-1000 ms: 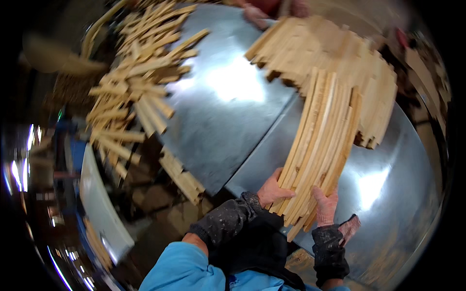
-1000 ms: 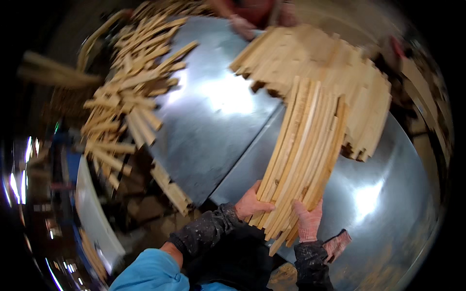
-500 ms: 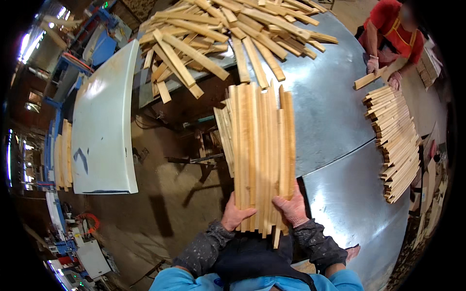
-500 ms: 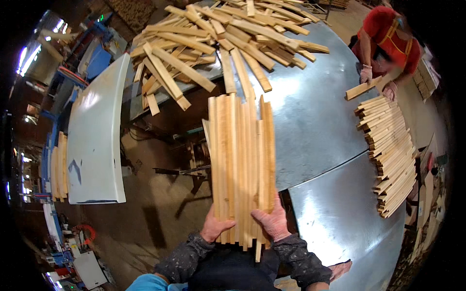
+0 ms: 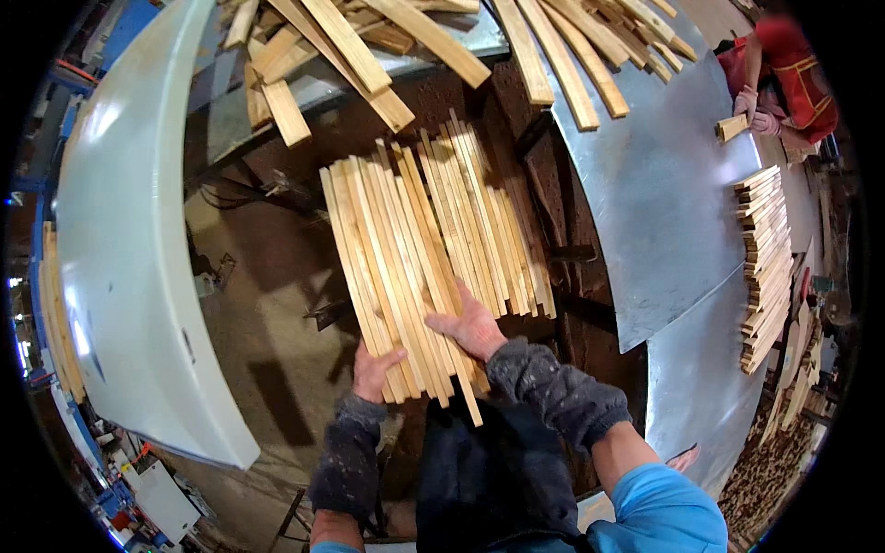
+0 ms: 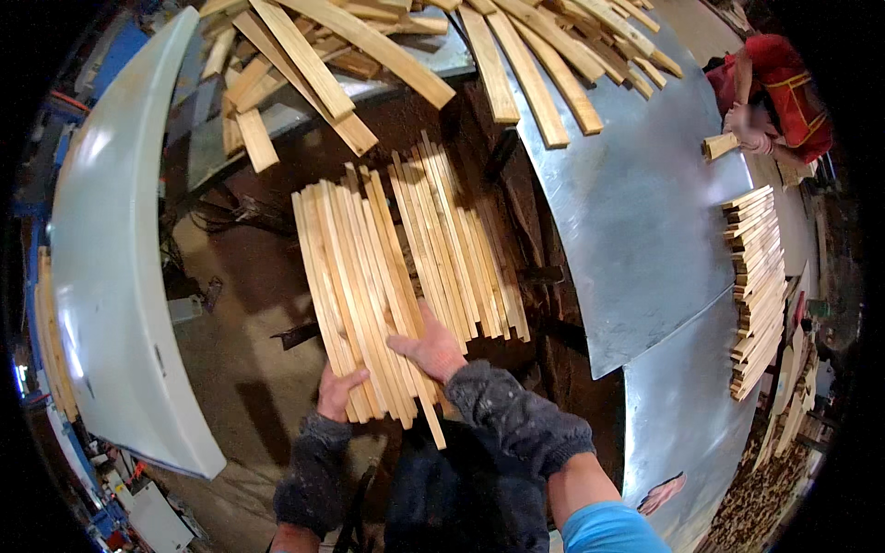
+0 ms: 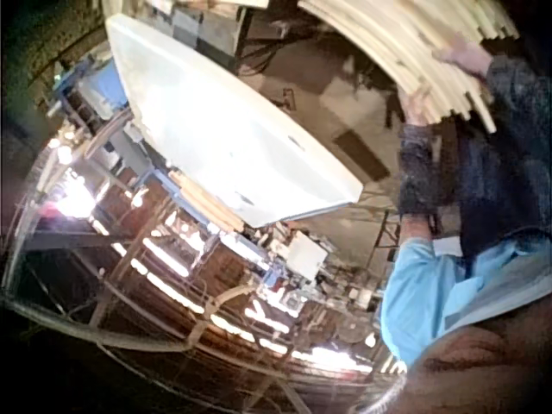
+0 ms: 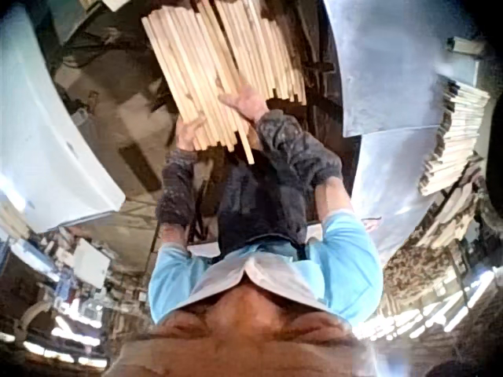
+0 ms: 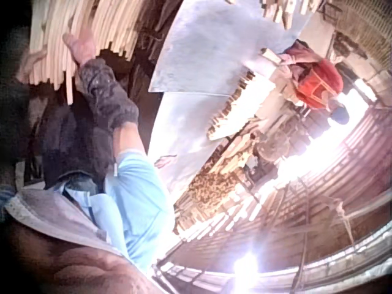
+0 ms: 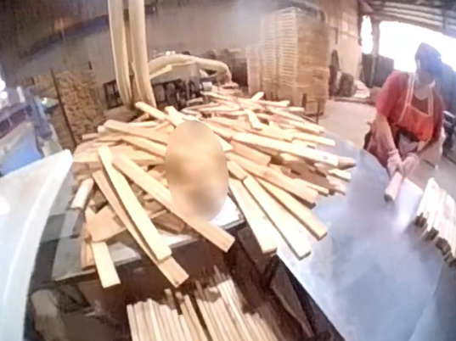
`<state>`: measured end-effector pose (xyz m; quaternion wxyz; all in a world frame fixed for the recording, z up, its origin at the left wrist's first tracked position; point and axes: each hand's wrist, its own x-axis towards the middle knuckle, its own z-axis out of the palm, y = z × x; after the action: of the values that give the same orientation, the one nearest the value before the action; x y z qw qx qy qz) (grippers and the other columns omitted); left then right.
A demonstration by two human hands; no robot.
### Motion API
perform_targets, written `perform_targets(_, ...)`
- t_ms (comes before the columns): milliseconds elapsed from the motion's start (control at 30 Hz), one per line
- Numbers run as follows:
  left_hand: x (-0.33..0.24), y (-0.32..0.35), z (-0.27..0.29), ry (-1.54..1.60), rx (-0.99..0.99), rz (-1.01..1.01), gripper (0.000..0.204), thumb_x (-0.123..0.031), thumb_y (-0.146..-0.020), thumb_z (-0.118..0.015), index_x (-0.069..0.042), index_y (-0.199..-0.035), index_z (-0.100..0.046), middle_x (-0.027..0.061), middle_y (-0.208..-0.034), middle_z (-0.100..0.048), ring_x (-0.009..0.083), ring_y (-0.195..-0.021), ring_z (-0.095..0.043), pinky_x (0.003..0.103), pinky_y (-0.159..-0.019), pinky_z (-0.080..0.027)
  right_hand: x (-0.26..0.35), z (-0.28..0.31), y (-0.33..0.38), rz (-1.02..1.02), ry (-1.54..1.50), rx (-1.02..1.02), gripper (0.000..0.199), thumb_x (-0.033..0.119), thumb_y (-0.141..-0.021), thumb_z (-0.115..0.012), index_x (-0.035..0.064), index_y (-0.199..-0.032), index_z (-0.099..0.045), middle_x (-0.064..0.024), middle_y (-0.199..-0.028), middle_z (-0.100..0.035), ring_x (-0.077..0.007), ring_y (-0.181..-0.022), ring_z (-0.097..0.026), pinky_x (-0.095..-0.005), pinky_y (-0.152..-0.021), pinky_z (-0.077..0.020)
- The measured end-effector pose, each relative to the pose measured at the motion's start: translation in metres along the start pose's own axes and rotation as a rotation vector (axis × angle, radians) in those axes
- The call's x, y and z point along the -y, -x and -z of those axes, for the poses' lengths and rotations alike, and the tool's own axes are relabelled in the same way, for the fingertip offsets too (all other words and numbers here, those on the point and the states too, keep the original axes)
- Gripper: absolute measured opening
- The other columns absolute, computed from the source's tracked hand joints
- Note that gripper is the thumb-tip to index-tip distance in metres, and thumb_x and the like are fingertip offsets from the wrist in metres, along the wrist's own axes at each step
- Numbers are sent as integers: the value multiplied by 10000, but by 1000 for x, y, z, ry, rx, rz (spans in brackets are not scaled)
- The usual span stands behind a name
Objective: The person measures the width of wooden slats using a digital caliper and a red plastic gauge. They then stack the measured slats into neat piles on a metal table and transfer them to a nearby machine.
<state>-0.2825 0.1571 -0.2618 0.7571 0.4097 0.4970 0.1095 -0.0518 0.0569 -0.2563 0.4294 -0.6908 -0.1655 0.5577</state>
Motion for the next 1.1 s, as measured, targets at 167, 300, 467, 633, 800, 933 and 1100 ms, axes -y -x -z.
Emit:
perform_targets(167,-12,-85,18,18,52,-30,764,-20,-836,-791,28,-1506,-427,186,-1394,-628,293,-1244,-635,415,-1063,-539,-16,-12,-87,-55,-70,-44,1144,373,-887,-853,-46,-1668,-129,-284,-1460,-590,-338,-1329,-607,-352,-1131,-481)
perform_targets(300,-7,-118,25,61,119,111,769,-30,-843,-781,26,-1518,-416,189,-1388,-624,299,-1219,-645,415,-1051,-536,-41,-10,-113,-96,40,-100,1110,432,-928,-791,-39,-1674,-117,-295,-1437,-605,-344,-1312,-621,-350,-1089,-504)
perform_targets(467,6,-122,29,111,125,80,831,-69,-816,-813,19,-1527,-391,191,-1387,-615,310,-1230,-637,431,-1051,-537,7,1,-100,-307,414,5,1047,558,-961,-669,-42,-1664,-176,-327,-1404,-615,-384,-1272,-646,-405,-1068,-516)
perform_targets(633,26,-133,41,58,110,88,854,-99,-821,-839,22,-1528,-376,196,-1373,-618,319,-1244,-632,444,-1056,-537,18,8,-99,-315,874,144,636,521,-994,-573,-55,-1218,-723,-312,-1110,-734,-388,-1085,-725,-451,-973,-556)
perform_targets(800,43,-160,46,-782,79,220,939,-612,-915,-706,53,-1523,-444,265,-1473,-569,396,-1291,-616,480,-1108,-495,1,6,-66,-329,877,265,591,506,-1002,-547,-45,-960,-758,-267,-942,-743,-410,-940,-725,-504,-866,-562)
perform_targets(933,38,-172,43,-1135,-112,400,1042,-801,-906,-582,45,-1510,-516,295,-1494,-565,434,-1348,-579,500,-1167,-432,-38,5,-1,-182,589,297,481,471,-1013,-577,27,-1007,-760,-229,-1001,-749,-415,-941,-723,-501,-862,-576)
perform_targets(1100,87,-179,53,-426,-120,222,910,-689,-896,-723,46,-1419,-607,228,-1367,-671,318,-1191,-675,428,-1018,-553,-44,21,78,-263,462,309,483,517,-986,-624,83,-1146,-760,-202,-1124,-755,-381,-1099,-710,-458,-980,-542)
